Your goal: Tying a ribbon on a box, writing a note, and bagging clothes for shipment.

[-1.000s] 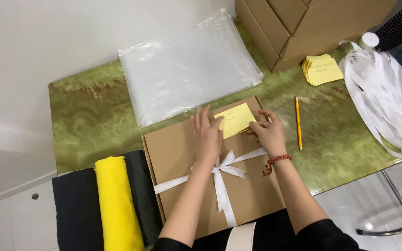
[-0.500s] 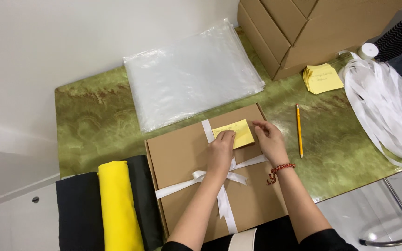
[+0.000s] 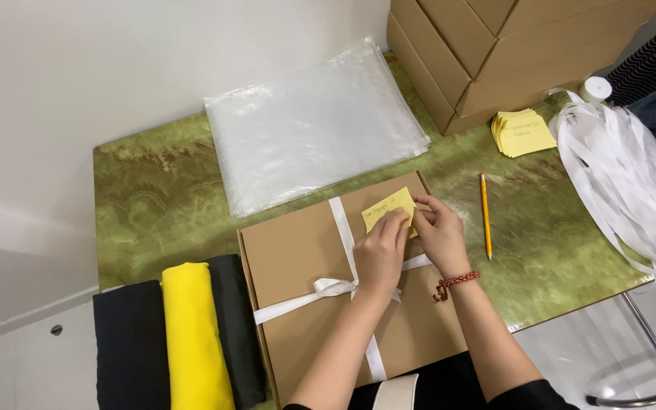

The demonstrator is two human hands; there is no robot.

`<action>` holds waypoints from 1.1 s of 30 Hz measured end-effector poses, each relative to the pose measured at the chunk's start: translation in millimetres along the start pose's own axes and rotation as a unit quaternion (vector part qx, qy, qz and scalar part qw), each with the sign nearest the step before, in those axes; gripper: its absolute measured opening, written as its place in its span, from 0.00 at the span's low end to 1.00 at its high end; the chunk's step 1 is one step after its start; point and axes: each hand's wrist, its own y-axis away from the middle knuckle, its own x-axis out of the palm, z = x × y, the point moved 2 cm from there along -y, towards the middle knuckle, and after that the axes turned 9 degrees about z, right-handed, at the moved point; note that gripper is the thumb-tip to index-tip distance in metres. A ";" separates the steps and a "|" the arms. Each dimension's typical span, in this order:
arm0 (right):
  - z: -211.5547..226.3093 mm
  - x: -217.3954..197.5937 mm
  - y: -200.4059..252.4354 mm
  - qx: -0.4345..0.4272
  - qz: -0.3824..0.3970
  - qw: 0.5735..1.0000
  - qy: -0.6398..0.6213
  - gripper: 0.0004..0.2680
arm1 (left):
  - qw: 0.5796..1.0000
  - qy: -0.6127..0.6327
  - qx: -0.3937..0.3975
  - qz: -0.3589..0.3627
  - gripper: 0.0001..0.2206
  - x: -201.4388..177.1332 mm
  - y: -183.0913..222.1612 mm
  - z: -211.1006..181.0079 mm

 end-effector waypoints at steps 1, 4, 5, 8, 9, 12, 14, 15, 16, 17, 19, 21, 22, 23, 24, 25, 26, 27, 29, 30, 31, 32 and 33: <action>-5.5 -1.2 -1.6 0.000 -0.001 1.000 0.000 0.14 | 1.000 0.001 0.001 0.000 0.03 -4.2 -2.3 -6.0; -13.6 -5.4 -3.7 -0.026 -0.027 0.999 -0.022 0.12 | 0.998 0.065 -0.001 -0.014 0.01 -12.9 -5.5 -19.5; -11.1 -7.0 -3.1 -0.039 -0.032 0.998 -0.039 0.11 | 0.998 0.068 -0.001 -0.018 0.01 -12.2 -4.5 -21.8; -7.9 -10.8 -1.4 -0.058 -0.048 0.995 -0.070 0.08 | 0.996 0.086 0.010 -0.032 0.03 -14.4 -1.9 -30.4; -7.0 -11.8 -1.6 -0.066 -0.058 0.993 -0.083 0.07 | 0.994 0.102 0.021 -0.045 0.04 -16.2 -1.9 -33.4; -25.3 -19.9 -10.4 -0.076 -0.073 0.991 -0.082 0.06 | 0.990 0.117 0.029 -0.068 0.04 -19.8 -1.9 -38.2; -20.4 -21.8 -12.9 -0.066 -0.073 0.987 -0.128 0.06 | 0.988 0.130 0.038 -0.079 0.04 -33.1 -4.0 -47.3; -18.8 -22.7 -13.9 -0.056 -0.073 0.980 -0.174 0.06 | 0.985 0.143 0.047 -0.090 0.04 -39.8 -4.6 -52.0; -22.2 -24.0 -15.7 -0.055 -0.074 0.981 -0.174 0.06 | 0.985 0.143 0.047 -0.089 0.04 -40.3 -3.4 -54.2; -26.4 -25.4 -17.6 -0.041 -0.079 0.976 -0.197 0.07 | 0.980 0.162 0.052 -0.100 0.05 -41.2 -2.2 -56.4; -46.6 -33.5 -34.7 -0.029 -0.086 0.971 -0.220 0.07 | 0.975 0.183 0.058 -0.111 0.05 -38.9 1.8 -55.9; -80.7 -46.2 -63.4 -0.033 -0.100 0.957 -0.270 0.07 | 0.969 0.181 0.094 -0.140 0.06 -34.0 10.0 -51.3; -57.4 -46.1 -54.6 -0.033 -0.101 0.957 -0.270 0.07 | 0.969 0.182 0.094 -0.139 0.06 -31.4 11.0 -52.9; -34.9 -45.4 -45.8 -0.009 -0.099 0.957 -0.272 0.07 | 0.963 0.201 0.107 -0.142 0.05 -29.1 12.2 -54.7; -12.1 -43.9 -37.4 0.014 -0.096 0.956 -0.275 0.08 | 0.957 0.220 0.120 -0.145 0.05 -27.0 13.3 -55.9; -6.6 -47.9 -37.8 0.014 -0.096 0.956 -0.275 0.08 | 0.957 0.220 0.120 -0.145 0.05 -27.1 13.6 -58.0; -0.5 -51.4 -38.6 0.015 -0.095 0.963 -0.254 0.08 | 0.958 0.215 0.128 -0.139 0.04 -27.3 13.6 -60.0; 5.6 -54.8 -39.3 0.017 -0.093 0.968 -0.232 0.09 | 0.959 0.211 0.136 -0.132 0.03 -27.4 13.6 -62.0; -19.8 -73.1 -62.8 0.017 -0.109 0.971 -0.210 0.08 | 0.959 0.209 0.142 -0.131 0.04 -27.4 13.4 -59.9; -31.0 -83.4 -75.9 0.014 -0.124 0.974 -0.189 0.08 | 0.958 0.205 0.150 -0.132 0.04 -27.2 11.6 -59.2; -47.4 -98.7 -86.1 0.013 -0.124 0.974 -0.188 0.08 | 0.958 0.206 0.150 -0.133 0.04 -28.1 10.4 -58.8; -63.2 -114.3 -96.2 0.008 -0.146 0.977 -0.155 0.10 | 0.955 0.211 0.158 -0.135 0.04 -29.3 9.3 -58.0; -78.8 -129.8 -106.5 0.002 -0.167 0.978 -0.122 0.11 | 0.952 0.216 0.166 -0.137 0.04 -30.5 8.3 -57.2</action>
